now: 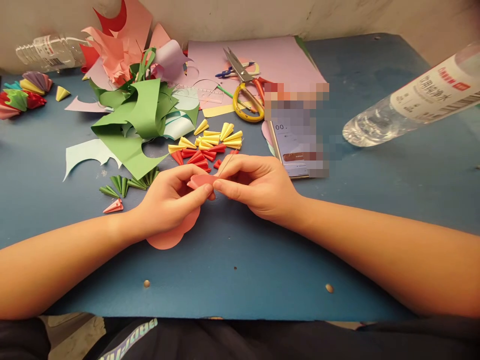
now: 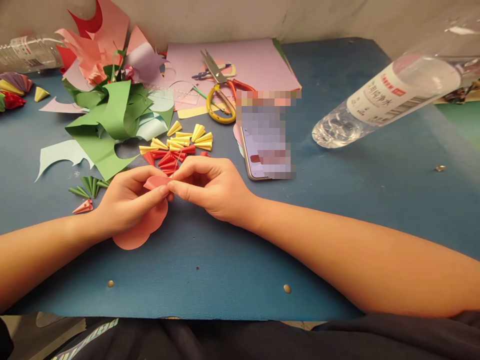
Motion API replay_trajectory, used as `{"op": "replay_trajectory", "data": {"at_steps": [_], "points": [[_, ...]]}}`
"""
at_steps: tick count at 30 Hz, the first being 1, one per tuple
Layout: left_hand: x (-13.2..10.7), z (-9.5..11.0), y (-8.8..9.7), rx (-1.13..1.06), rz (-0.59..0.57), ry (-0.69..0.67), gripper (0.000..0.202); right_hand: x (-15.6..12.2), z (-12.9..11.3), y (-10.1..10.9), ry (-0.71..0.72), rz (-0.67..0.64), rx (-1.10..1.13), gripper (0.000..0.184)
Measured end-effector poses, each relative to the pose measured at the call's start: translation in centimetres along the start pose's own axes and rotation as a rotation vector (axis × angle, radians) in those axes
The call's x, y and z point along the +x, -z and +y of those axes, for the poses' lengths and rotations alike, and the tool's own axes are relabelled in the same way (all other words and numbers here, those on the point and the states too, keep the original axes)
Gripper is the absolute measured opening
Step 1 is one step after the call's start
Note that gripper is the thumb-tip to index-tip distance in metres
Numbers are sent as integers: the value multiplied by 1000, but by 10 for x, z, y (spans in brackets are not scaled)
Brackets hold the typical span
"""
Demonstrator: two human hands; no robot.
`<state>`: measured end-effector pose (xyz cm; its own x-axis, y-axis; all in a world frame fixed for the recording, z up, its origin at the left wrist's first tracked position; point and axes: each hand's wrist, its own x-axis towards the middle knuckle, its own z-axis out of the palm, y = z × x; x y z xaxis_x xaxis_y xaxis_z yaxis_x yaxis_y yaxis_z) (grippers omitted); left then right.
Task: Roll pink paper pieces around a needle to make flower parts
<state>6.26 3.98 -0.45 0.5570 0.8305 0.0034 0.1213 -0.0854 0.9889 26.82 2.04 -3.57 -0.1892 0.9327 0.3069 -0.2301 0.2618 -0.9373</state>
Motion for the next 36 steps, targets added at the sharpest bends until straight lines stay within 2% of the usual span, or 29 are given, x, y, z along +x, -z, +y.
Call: {"op": "replay_trajectory", "data": {"at_steps": [5, 11, 15, 21, 25, 29, 36], "points": [[1, 1, 2, -54, -18, 71, 34, 1, 1, 0, 43, -10, -40, 4], [3, 0, 2, -109, -34, 86, 26, 0, 3, 1, 89, -12, -85, 3], [3, 0, 1, -78, -15, 53, 25, -1, 0, 0, 58, -18, -86, 2], [2, 0, 0, -62, 17, 90, 27, 0, -3, 0, -10, -20, -111, 5], [2, 1, -3, -86, 13, 76, 21, 0, -5, -3, -13, -18, -54, 4], [1, -1, -3, -17, 35, 24, 13, 0, -6, -5, -17, -4, -19, 6], [2, -2, 0, -13, 65, 9, 28, -1, -2, -1, 4, 5, -80, 4]]}}
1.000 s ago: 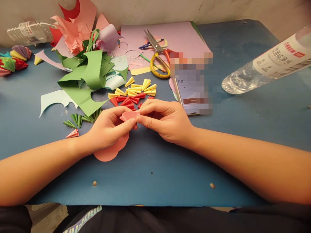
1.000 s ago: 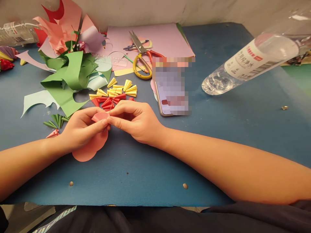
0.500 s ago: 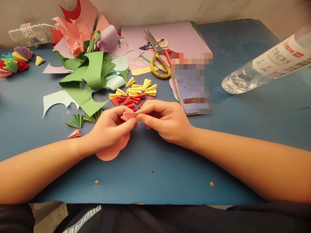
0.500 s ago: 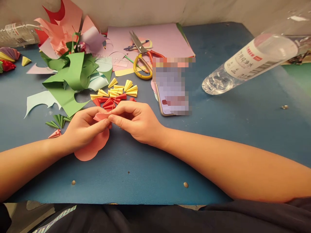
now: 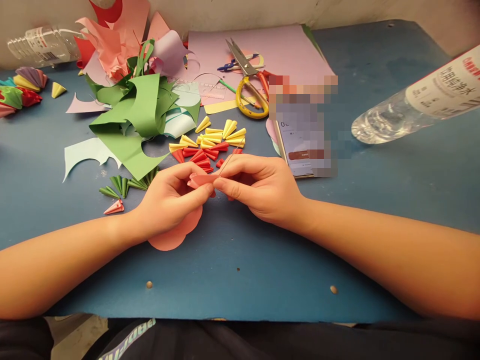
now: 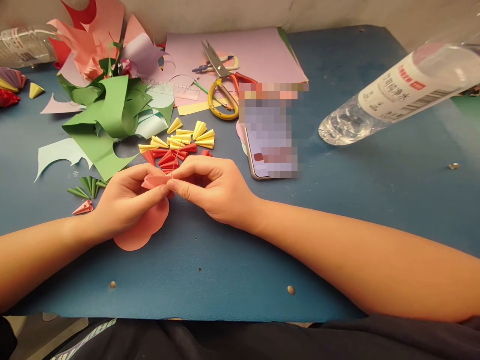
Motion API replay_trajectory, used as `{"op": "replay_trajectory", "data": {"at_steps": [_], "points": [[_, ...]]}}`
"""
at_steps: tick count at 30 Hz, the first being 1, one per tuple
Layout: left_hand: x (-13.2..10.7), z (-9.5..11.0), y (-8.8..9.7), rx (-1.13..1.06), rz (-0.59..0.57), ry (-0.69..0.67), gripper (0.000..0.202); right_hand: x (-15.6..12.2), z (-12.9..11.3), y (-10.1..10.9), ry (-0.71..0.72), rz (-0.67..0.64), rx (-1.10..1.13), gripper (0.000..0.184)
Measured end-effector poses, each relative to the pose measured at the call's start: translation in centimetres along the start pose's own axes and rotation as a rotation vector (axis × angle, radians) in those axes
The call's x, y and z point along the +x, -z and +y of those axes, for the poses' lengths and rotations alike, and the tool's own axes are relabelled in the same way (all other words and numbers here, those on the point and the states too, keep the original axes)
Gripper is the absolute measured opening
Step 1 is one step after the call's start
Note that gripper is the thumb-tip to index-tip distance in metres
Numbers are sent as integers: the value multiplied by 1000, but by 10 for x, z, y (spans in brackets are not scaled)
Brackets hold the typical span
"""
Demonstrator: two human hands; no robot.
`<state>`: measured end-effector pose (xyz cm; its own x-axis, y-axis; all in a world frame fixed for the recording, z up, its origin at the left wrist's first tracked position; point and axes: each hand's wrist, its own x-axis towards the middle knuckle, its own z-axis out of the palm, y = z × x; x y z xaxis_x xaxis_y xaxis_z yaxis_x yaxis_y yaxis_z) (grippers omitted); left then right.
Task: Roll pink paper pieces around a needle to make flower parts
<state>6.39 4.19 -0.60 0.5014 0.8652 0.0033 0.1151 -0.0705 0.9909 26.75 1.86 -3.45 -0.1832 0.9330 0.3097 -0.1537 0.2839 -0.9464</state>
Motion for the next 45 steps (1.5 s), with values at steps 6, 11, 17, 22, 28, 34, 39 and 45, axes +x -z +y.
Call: {"op": "replay_trajectory", "data": {"at_steps": [6, 11, 17, 22, 28, 34, 39, 45], "points": [[1, 3, 1, -31, 1, 43, 35, 0, 3, 0, 48, 22, 24, 4], [-1, 1, 2, -92, -36, 79, 33, 1, 2, 0, 33, 19, -7, 10], [-1, 0, 4, -98, -64, 59, 30, 0, 4, -3, 35, 71, 54, 16], [-1, -4, 5, -160, -75, 91, 29, -1, 3, -5, 70, 125, 6, 20], [0, -2, 5, -114, -100, 66, 30, 0, 5, -5, 69, 134, -9, 25], [0, -2, 5, -59, -87, 77, 32, 0, 4, -6, 35, 116, -27, 25], [1, -1, 4, -110, -107, 94, 32, -1, 0, -5, 55, 146, -15, 17], [0, 1, 3, -121, -115, 79, 29, -1, -1, -4, 21, 152, -32, 16]]}}
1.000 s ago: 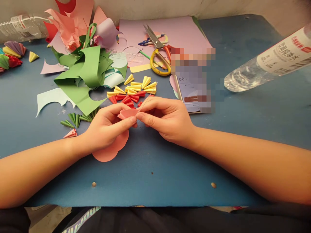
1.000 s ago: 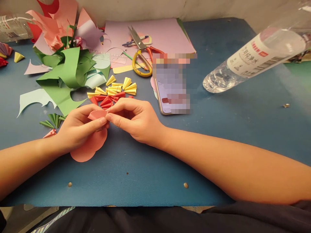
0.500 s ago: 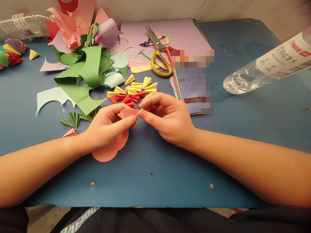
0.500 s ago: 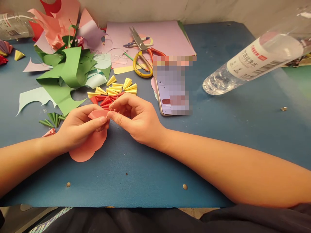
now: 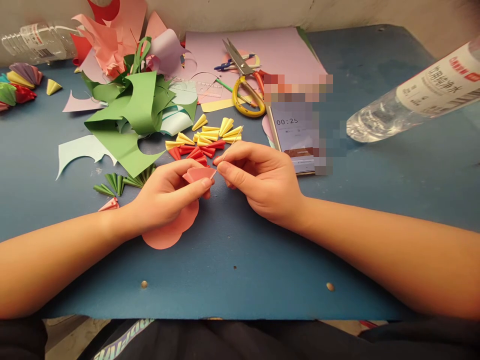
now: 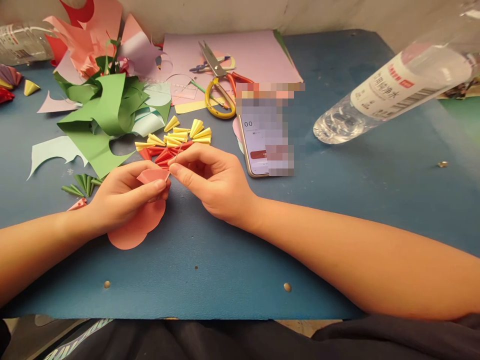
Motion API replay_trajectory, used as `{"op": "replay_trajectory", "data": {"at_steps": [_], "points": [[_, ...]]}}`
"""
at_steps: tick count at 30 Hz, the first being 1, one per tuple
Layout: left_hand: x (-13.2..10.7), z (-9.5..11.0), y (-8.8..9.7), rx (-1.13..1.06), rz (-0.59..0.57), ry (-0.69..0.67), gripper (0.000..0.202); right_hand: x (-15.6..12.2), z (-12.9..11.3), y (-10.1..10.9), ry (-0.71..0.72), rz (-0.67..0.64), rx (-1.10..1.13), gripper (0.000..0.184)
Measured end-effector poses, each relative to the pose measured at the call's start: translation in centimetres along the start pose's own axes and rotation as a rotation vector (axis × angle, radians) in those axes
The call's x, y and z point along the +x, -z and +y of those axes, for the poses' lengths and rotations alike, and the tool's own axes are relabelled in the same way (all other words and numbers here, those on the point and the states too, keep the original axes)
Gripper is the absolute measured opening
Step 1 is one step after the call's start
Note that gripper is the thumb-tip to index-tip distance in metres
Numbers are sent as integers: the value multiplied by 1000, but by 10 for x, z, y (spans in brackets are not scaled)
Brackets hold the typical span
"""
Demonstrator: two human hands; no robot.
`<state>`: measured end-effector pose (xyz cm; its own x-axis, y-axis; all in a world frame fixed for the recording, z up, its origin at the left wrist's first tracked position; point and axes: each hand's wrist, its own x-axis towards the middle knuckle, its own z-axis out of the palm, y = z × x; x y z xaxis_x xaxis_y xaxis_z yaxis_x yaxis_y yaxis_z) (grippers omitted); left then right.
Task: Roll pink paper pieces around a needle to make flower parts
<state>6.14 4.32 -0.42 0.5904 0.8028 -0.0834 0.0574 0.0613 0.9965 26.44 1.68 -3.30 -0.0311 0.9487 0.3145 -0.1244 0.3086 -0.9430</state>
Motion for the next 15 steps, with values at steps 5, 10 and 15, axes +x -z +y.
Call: {"op": "replay_trajectory", "data": {"at_steps": [5, 10, 15], "points": [[0, -1, 0, 18, 10, 4, 32, 1, 0, 0, -8, 7, 16, 20], [0, -2, 0, 4, -13, 3, 30, 4, 3, 1, -45, -7, 109, 24], [-1, -3, 0, 58, -50, -21, 30, 6, 7, 4, -98, -12, 199, 14]]}}
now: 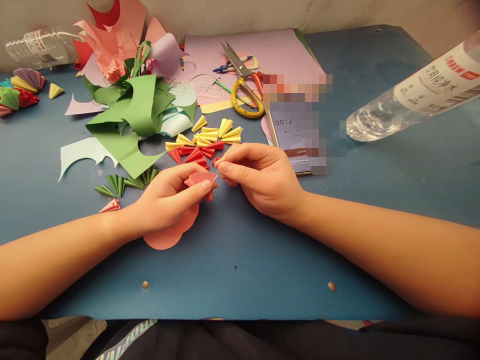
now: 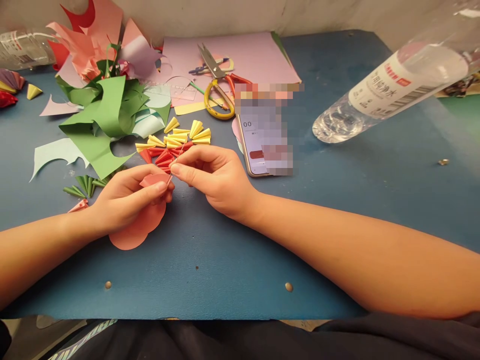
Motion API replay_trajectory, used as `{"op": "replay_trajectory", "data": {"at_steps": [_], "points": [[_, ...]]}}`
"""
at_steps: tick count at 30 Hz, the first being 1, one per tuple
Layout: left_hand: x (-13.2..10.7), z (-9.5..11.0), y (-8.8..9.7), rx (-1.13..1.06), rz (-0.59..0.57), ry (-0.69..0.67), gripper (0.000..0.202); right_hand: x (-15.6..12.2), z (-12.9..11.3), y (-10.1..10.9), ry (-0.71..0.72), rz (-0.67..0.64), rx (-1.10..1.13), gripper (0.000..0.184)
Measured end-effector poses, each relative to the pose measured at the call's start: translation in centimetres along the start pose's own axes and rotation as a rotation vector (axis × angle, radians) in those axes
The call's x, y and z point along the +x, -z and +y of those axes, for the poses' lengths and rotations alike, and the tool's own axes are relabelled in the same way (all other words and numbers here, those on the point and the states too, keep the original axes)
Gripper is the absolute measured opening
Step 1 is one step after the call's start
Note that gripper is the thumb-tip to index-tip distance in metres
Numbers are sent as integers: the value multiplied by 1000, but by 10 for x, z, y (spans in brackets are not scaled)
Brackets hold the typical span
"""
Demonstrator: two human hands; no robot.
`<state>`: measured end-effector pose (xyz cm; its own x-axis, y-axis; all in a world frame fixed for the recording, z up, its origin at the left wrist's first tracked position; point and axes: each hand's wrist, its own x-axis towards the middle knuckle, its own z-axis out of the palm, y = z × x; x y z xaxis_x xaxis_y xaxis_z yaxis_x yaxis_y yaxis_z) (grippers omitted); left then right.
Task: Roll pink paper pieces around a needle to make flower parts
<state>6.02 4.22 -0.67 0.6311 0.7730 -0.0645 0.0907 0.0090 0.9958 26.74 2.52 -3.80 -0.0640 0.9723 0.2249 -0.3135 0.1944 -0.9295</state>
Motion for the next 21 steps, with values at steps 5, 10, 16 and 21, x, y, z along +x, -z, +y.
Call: {"op": "replay_trajectory", "data": {"at_steps": [5, 10, 16, 21], "points": [[-1, -1, 1, 46, 26, 11, 33, 0, -1, -1, -11, -1, -30, 22], [0, -1, 4, 61, 18, -59, 26, -3, -1, -1, 50, -100, -100, 10], [1, -4, 3, 10, 40, -69, 23, -4, 5, 3, 189, -150, -116, 8], [2, -4, 2, -32, 27, -54, 20, -4, 5, 3, 248, -158, -158, 13]]}}
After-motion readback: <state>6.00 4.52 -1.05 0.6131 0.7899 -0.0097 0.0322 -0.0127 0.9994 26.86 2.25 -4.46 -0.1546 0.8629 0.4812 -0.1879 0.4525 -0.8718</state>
